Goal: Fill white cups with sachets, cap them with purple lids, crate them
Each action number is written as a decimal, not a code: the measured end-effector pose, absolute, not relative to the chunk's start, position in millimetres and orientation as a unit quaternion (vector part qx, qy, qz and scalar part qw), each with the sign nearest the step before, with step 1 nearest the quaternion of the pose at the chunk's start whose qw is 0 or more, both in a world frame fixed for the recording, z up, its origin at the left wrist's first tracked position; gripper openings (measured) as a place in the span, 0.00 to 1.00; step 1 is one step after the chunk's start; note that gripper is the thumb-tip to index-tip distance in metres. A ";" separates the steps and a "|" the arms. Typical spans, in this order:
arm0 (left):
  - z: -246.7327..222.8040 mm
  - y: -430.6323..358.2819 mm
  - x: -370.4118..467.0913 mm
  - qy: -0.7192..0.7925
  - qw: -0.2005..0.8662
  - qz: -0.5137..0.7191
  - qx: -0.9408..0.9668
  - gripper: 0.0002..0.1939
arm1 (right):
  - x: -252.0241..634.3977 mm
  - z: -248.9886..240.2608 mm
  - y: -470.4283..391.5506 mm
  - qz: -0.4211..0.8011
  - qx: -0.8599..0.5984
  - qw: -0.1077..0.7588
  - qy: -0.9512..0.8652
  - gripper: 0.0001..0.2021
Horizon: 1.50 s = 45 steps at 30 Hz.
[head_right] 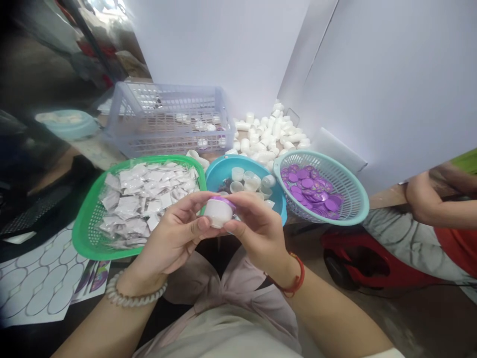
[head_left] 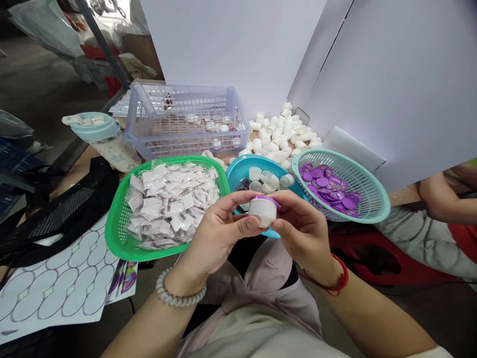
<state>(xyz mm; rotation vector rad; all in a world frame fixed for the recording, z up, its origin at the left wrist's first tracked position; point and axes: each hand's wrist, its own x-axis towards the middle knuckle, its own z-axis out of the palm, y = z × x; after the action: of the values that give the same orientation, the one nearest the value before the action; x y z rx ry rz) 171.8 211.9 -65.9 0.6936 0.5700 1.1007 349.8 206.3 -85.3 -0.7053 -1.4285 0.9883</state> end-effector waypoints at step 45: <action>-65.6 212.3 136.7 0.440 0.618 0.568 0.320 0.28 | 285.2 -66.5 230.5 0.653 -0.297 0.546 -0.432 0.14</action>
<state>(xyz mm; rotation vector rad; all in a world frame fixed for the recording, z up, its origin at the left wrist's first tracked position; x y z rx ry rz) 136.7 212.3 -65.6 0.7366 1.0137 1.3065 285.2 230.5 -66.5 -0.7052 -1.0240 1.5481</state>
